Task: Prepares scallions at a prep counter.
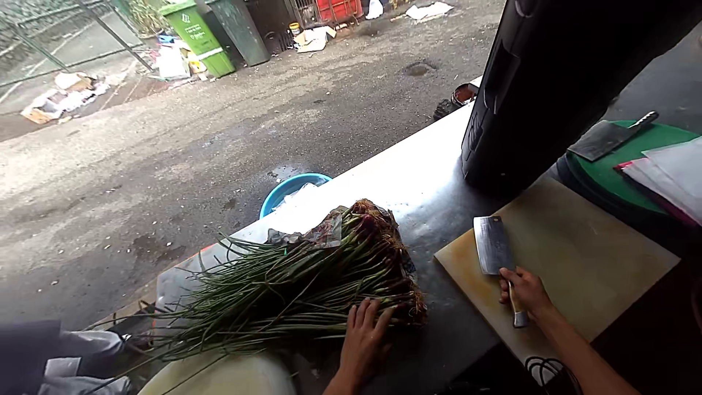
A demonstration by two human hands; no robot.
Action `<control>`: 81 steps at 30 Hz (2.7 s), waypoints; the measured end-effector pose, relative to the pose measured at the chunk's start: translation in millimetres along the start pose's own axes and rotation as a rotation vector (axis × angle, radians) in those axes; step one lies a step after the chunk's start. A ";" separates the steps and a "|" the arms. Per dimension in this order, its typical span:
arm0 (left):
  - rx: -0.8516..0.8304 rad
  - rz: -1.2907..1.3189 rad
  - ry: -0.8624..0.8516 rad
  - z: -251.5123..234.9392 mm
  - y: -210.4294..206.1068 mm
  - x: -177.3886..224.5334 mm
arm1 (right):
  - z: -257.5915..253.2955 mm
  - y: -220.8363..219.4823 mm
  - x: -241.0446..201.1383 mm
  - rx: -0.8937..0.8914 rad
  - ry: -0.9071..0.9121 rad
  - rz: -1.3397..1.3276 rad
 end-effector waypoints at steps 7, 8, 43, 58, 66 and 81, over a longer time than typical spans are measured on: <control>0.200 0.034 0.039 -29.0 0.2 -25.4 | -4.5 -0.4 2.1 -0.055 0.014 0.010; 0.161 0.070 0.056 -34.8 2.9 -29.4 | -4.6 -0.9 1.7 -0.053 0.016 0.010; 0.140 -0.186 0.366 -11.2 -24.6 3.1 | 90.4 -272.5 25.9 -1.048 0.452 1.429; 0.279 -0.208 0.333 7.8 -26.7 8.3 | 69.3 -276.8 43.9 -1.140 0.371 1.453; 0.215 -0.200 0.323 -0.9 -16.5 0.0 | 64.5 -273.4 37.4 -1.234 0.324 1.435; -0.024 -0.263 0.064 -43.8 -22.1 -5.4 | 56.1 -244.8 42.6 -1.051 0.099 1.132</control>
Point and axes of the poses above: each hand's wrist, its own z-axis away from the middle knuckle, its own y-axis out of the back of the hand, x = y × z, the point moved 7 cm from there along -z, towards the middle knuckle, and after that the axes turned 12 degrees about -z, right-handed, at the moved point
